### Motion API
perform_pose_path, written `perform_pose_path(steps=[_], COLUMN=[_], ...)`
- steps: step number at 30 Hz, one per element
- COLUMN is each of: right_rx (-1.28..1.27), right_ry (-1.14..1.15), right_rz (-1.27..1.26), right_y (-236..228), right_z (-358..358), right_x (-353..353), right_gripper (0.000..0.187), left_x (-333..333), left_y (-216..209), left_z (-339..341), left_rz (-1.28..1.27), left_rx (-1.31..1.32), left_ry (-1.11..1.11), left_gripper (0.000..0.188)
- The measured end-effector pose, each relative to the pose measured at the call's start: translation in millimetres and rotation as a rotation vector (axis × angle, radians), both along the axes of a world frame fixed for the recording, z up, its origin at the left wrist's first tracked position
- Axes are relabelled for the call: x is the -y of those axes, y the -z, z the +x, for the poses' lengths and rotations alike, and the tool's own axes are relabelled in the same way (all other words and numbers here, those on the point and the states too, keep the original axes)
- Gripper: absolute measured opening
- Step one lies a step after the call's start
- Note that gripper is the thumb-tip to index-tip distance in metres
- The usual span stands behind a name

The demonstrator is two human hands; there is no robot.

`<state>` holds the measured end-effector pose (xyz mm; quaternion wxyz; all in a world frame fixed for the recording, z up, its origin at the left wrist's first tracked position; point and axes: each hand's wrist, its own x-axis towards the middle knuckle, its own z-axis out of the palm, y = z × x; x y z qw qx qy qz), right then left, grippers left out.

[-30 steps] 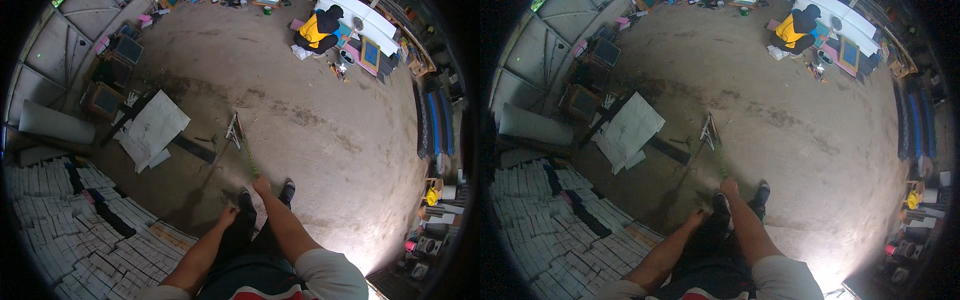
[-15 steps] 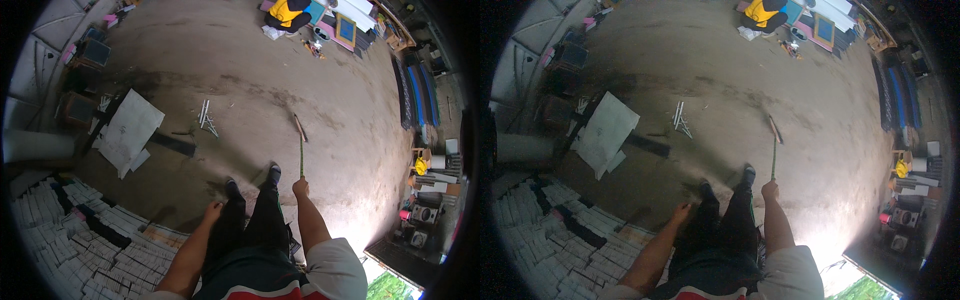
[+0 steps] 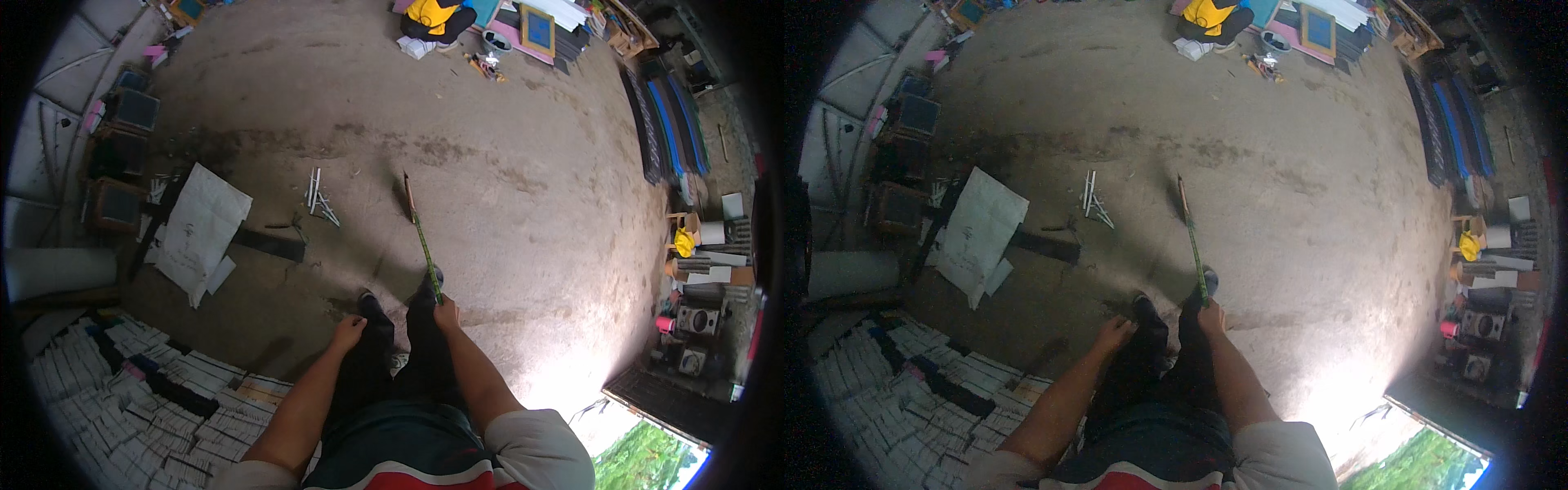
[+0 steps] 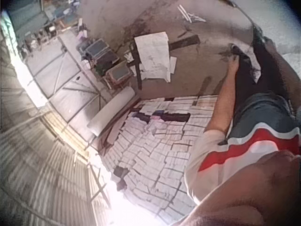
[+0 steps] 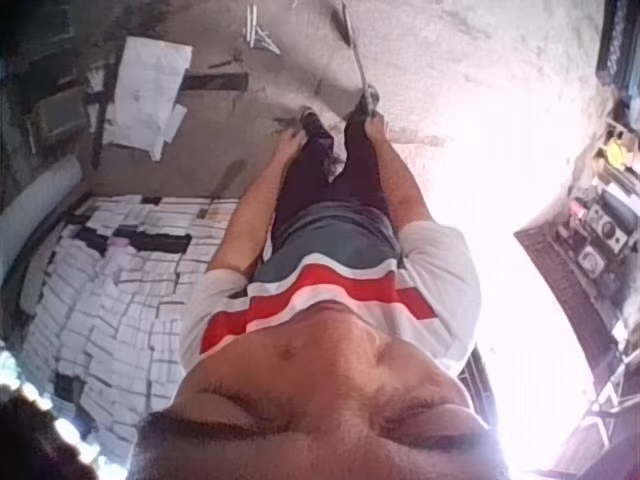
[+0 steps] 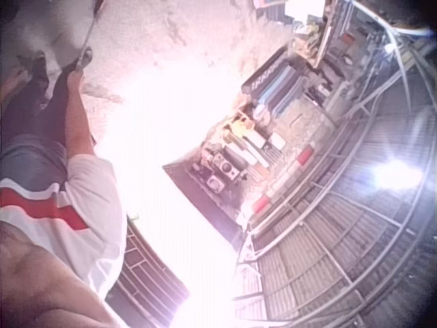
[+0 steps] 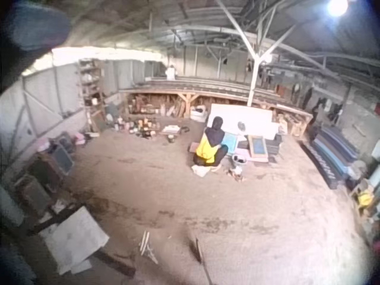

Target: The person sweeps debris on a concrete floor using a broom, gathering small pieces into a pile. They then use a white sack to collect the swept debris, lifting and moving the sack to a different location.

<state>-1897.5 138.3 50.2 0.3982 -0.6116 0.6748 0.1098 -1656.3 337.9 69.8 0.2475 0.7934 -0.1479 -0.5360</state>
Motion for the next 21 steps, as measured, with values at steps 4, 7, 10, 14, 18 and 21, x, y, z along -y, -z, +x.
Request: perform_pose_path(steps=[4, 7, 10, 14, 18, 21], right_rx=[-0.066, -0.168, -0.163, -0.061, 0.048, 0.095], right_ry=[-0.022, 0.053, -0.001, -0.036, -0.097, -0.318], right_rz=[0.018, 0.024, 0.110, 0.116, 0.229, 0.212], right_y=[-63, -47, -36, -17, -29, -9], right_z=[21, 25, 57, 136, 201, 222], right_x=[20, 37, 45, 7, -18, -14], right_gripper=[0.052, 0.044, 0.041, 0.038, 0.036, 0.040], left_x=[11, 35, 34, 0, -2, 14], left_y=[20, -16, -20, 20, -1, -30], left_z=[-1, -6, -8, -4, 4, 18], left_rz=[-0.018, 0.032, 0.050, 0.001, 0.070, 0.158], left_rx=[0.023, 0.079, 0.048, 0.020, 0.110, 0.116], left_ry=[0.058, 0.122, 0.034, -0.048, -0.121, -0.064], left_gripper=[0.037, 0.036, 0.036, 0.037, 0.038, 0.040])
